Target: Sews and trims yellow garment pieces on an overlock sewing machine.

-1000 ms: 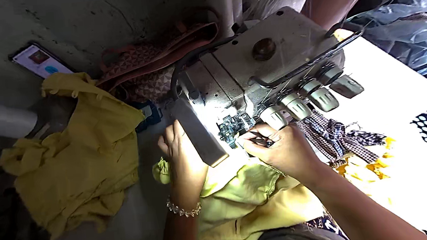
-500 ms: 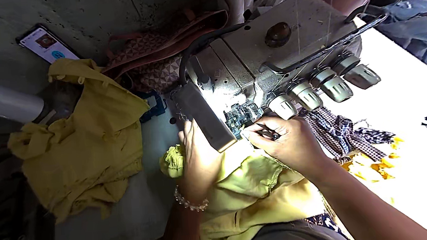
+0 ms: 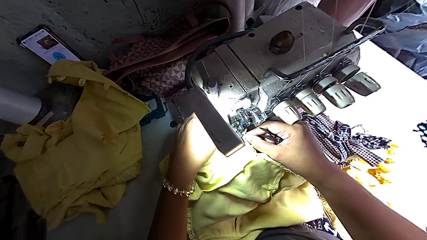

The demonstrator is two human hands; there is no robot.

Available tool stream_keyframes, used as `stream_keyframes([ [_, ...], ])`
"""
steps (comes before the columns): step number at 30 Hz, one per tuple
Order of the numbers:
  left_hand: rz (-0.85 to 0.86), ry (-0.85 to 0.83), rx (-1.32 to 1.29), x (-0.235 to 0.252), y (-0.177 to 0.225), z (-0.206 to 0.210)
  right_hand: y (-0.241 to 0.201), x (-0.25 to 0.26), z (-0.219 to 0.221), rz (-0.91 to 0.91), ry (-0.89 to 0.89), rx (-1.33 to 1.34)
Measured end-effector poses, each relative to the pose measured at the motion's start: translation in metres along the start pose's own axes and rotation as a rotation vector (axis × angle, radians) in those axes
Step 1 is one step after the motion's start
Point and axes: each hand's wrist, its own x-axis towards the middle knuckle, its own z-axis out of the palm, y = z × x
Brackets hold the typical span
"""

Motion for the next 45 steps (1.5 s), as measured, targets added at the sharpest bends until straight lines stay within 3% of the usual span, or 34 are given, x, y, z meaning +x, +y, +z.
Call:
stream_keyframes([
  [5, -0.093, 0.075, 0.207, 0.0, 0.0, 0.017, 0.0, 0.0, 0.0, 0.007, -0.003, 0.004],
  [18, 0.0, 0.218, 0.122, -0.001, 0.007, 0.007, -0.002, 0.0, -0.008, -0.028, -0.05, 0.066],
  [24, -0.019, 0.257, 0.235, 0.0, 0.003, 0.005, -0.025, -0.015, -0.02, -0.332, 0.033, 0.032],
  [27, -0.006, 0.292, 0.07, -0.013, 0.008, 0.003, -0.031, -0.022, -0.013, -0.405, -0.004, -0.022],
  [31, -0.074, 0.255, -0.43, -0.022, 0.009, 0.014, -0.031, -0.035, -0.002, -0.458, -0.039, -0.019],
  [38, -0.037, 0.198, 0.084, -0.021, 0.022, 0.025, -0.029, -0.032, 0.0, -0.46, -0.027, -0.102],
  [45, 0.162, -0.096, -0.012, 0.002, 0.013, -0.02, -0.038, -0.035, -0.01, -0.483, 0.032, -0.11],
])
